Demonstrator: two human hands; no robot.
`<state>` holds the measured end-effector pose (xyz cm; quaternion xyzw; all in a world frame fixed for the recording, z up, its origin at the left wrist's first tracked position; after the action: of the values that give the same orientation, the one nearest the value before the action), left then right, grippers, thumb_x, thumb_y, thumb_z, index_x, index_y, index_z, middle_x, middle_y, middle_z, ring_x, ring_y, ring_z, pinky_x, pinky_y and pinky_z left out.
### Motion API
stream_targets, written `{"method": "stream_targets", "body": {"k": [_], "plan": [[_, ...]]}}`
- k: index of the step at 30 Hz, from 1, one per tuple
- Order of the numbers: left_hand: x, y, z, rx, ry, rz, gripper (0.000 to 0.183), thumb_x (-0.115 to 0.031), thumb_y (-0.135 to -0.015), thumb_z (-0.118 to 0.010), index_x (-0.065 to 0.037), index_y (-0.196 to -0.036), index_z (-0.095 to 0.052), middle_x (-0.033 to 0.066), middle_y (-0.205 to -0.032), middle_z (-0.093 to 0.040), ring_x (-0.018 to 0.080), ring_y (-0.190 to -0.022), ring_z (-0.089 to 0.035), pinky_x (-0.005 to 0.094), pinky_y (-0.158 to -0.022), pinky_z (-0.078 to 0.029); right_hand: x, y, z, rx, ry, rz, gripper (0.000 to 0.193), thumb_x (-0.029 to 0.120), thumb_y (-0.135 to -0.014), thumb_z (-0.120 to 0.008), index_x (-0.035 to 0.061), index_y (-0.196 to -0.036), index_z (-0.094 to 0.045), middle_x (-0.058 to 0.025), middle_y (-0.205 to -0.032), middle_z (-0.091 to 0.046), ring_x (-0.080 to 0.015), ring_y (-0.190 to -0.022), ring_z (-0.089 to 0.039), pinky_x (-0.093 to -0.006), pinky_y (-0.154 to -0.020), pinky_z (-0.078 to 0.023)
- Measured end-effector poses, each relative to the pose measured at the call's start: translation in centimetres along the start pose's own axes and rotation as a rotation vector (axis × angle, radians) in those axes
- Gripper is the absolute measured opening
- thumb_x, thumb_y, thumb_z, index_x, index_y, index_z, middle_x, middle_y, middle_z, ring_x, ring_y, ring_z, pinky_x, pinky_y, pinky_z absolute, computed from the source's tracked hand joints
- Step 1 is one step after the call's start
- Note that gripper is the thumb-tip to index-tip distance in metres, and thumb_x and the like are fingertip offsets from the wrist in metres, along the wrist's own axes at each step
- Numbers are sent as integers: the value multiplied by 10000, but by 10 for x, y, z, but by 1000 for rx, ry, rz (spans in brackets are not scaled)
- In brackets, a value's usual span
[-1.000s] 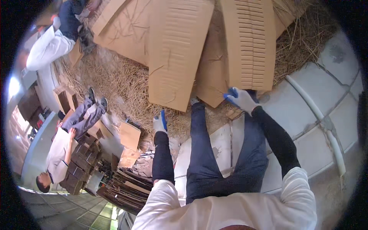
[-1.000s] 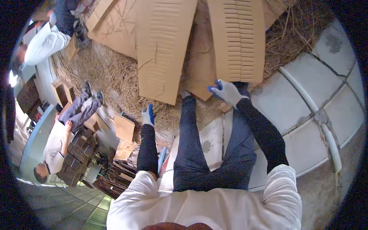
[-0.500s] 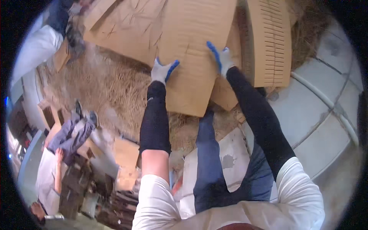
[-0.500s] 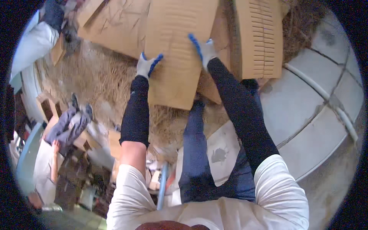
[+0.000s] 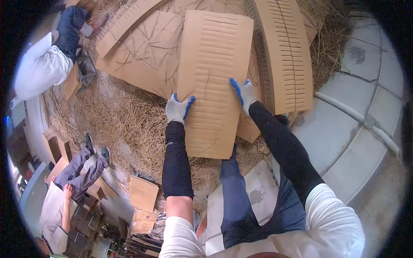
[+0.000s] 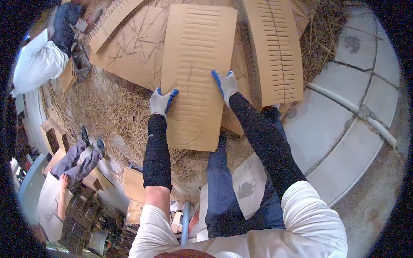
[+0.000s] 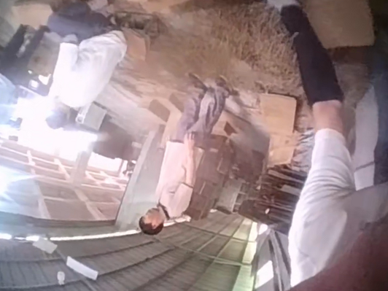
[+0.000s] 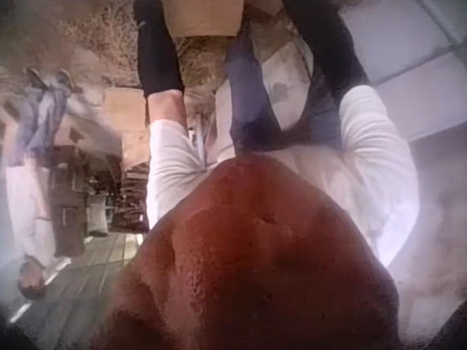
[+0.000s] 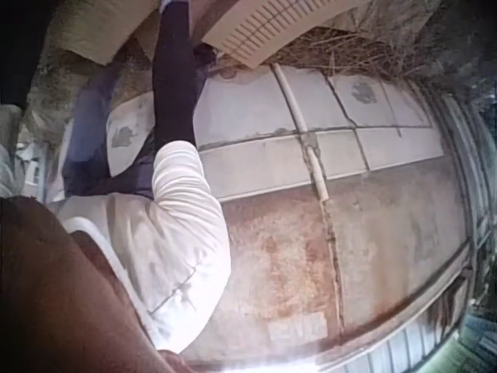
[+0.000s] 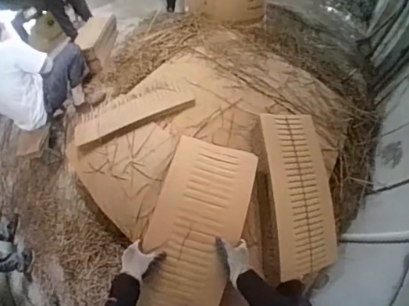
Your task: Picking up stacks of slotted corrugated cardboard pieces and moving them to a different stack in the facility.
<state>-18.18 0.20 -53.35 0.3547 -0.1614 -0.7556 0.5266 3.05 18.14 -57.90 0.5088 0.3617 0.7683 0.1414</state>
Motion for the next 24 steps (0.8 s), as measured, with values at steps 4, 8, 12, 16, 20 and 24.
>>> {"method": "stream_targets", "body": {"k": [4, 8, 12, 16, 20, 24], "plan": [[18, -1, 0, 61, 311, -5, 762, -440, -657, -838, 44, -1194, -598, 169, -1054, -696, 243, -941, -672, 334, -836, -515, 13, 12, 9, 23, -141, 4, 590, 330, -777, -789, -52, -1156, -545, -135, -1061, -661, -180, -880, -640, -307, -781, -518], [-1, 11, 14, 318, 615, 8, 585, -329, -716, -831, 57, -1108, -631, 121, -978, -709, 156, -862, -657, 290, -779, -517, 39, 22, 22, 121, -248, -99, 630, 403, -808, -753, -41, -1207, -551, -112, -1084, -657, -171, -926, -626, -310, -794, -518], [-16, 30, 27, 283, 670, -8, 471, -224, -741, -821, 58, -1066, -629, 100, -964, -704, 143, -842, -655, 293, -762, -527, 57, 31, 31, 239, -272, -155, 613, 398, -826, -737, -36, -1220, -560, -115, -1128, -642, -168, -965, -615, -300, -830, -504], [-50, 87, 61, 198, 865, 28, 517, -97, -714, -833, 72, -1122, -563, 90, -996, -686, 176, -851, -662, 302, -788, -539, 51, 38, 45, 279, -229, -102, 560, 352, -858, -714, -28, -1238, -558, -107, -1186, -618, -172, -1013, -598, -299, -884, -480], [-25, 144, 92, -76, 777, -210, 619, -84, -669, -860, 41, -1166, -513, 115, -1080, -643, 210, -961, -638, 328, -862, -522, 128, 99, 58, 454, -286, 114, 511, 226, -880, -680, -22, -1291, -506, -91, -1211, -608, -174, -1077, -581, -306, -939, -468], [-22, 190, 110, -322, 699, -381, 713, -169, -607, -904, 6, -1174, -509, 119, -1078, -636, 216, -993, -623, 339, -870, -511, 214, 104, 62, 660, -340, 326, 576, 85, -813, -693, -7, -1327, -449, -66, -1214, -606, -177, -1114, -581, -320, -979, -468]]}}
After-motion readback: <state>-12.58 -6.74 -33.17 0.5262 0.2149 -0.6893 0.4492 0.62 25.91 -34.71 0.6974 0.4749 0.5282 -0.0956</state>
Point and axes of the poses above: each hand's wrist, its own y-axis away from the middle knuckle, its own z-axis out of the back of the hand, x = y × z, the point moved 1 cm from there along -y, towards the middle knuckle
